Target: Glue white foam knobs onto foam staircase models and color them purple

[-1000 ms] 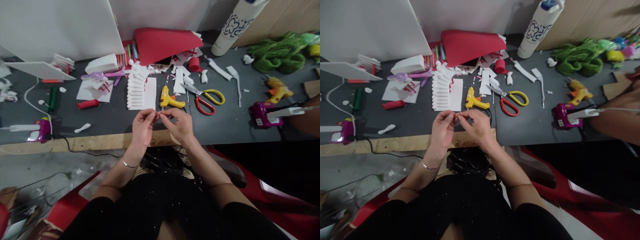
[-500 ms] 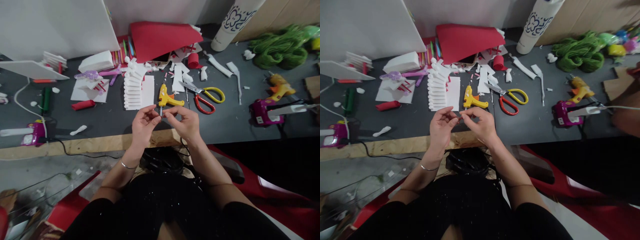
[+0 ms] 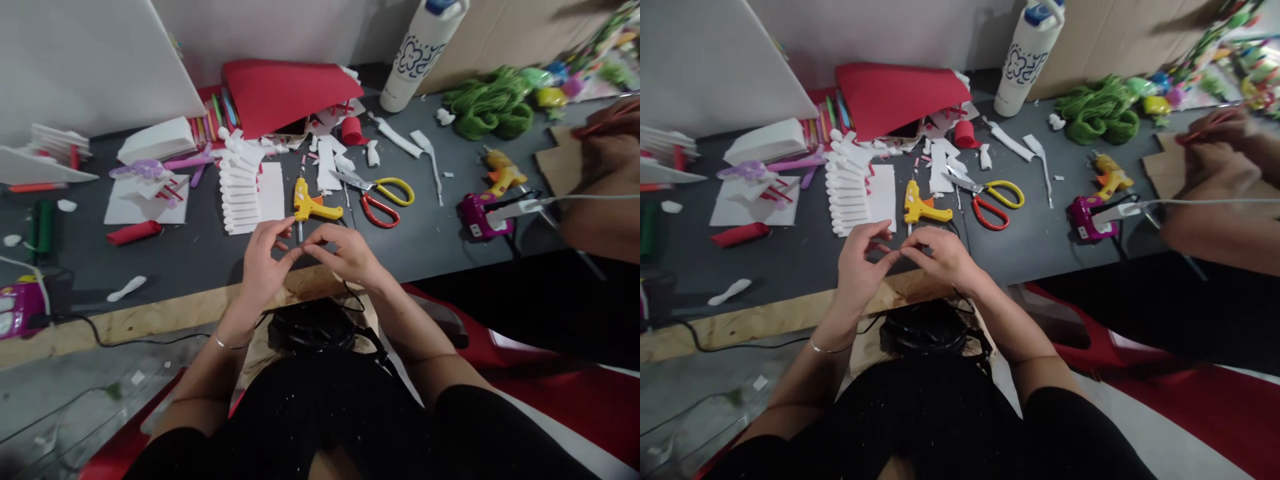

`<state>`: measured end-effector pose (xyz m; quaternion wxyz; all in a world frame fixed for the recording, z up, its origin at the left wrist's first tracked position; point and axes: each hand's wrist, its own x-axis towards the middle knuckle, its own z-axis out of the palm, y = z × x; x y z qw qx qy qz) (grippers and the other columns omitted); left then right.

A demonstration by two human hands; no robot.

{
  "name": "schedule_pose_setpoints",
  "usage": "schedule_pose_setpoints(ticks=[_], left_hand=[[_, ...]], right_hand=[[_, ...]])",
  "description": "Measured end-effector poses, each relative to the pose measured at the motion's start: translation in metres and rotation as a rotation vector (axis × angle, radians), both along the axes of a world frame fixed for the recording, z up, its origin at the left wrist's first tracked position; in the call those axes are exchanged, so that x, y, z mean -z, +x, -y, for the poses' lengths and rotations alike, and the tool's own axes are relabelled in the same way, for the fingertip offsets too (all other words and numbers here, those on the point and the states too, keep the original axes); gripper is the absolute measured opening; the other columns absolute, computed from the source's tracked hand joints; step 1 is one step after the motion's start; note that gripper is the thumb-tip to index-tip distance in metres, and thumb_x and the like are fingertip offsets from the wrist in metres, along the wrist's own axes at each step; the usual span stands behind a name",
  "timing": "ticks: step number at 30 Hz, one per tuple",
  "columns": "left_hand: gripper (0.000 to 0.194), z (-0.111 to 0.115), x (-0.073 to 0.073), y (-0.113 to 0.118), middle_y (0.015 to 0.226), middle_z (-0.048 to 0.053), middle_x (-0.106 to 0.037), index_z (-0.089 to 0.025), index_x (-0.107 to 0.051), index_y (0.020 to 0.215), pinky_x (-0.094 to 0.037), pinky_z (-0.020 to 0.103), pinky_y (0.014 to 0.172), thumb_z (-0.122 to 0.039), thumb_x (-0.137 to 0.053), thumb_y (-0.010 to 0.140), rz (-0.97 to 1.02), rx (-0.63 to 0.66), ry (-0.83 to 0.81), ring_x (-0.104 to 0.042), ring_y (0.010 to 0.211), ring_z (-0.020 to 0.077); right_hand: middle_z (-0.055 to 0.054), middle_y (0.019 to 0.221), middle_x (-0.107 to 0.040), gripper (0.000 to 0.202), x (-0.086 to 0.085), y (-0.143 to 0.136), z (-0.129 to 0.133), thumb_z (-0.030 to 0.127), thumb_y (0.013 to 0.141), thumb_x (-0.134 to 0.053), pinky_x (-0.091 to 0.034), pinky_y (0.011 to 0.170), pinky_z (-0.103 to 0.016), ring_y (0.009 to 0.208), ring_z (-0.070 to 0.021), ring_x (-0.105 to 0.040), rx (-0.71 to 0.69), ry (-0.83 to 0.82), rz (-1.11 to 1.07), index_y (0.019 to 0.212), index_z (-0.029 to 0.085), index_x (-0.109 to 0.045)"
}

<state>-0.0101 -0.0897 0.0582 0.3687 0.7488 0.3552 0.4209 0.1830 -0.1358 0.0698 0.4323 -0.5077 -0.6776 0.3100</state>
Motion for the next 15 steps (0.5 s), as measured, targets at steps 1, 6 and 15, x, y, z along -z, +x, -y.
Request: schedule_pose_setpoints(ticks=[1, 6, 15], left_hand=[[0.04, -0.003, -0.002, 0.001, 0.115, 0.005, -0.07, -0.029, -0.069, 0.13, -0.063, 0.027, 0.077, -0.036, -0.08, 0.092, -0.025, 0.013, 0.017, -0.07, 0.1, 0.0165], [0.035, -0.016, -0.005, 0.014, 0.111, 0.005, -0.072, -0.027, -0.07, 0.126, -0.062, 0.027, 0.077, -0.038, -0.077, 0.094, -0.062, 0.031, 0.016, -0.071, 0.098, 0.0169], [0.024, -0.039, -0.007, 0.027, 0.105, 0.006, -0.076, -0.021, -0.071, 0.119, -0.06, 0.027, 0.078, -0.035, -0.059, 0.104, -0.094, -0.002, 0.085, -0.072, 0.094, 0.0161]], right_hand=[[-0.001, 0.083, -0.076, 0.018, 0.001, 0.001, -0.001, 0.029, 0.098, -0.062, -0.053, 0.074, -0.028, 0.077, -0.014, -0.067, -0.001, 0.002, -0.016, 0.085, 0.022, -0.072], [-0.002, 0.08, -0.071, 0.018, 0.005, -0.004, -0.003, 0.028, 0.1, -0.057, -0.05, 0.074, -0.031, 0.076, -0.0172, -0.063, 0.172, 0.203, 0.071, 0.084, 0.023, -0.064], [-0.004, 0.081, -0.062, 0.03, 0.009, 0.055, -0.025, 0.034, 0.109, -0.035, -0.042, 0.075, -0.034, 0.078, -0.02, -0.057, 0.568, 0.221, 0.377, 0.084, 0.026, -0.048]])
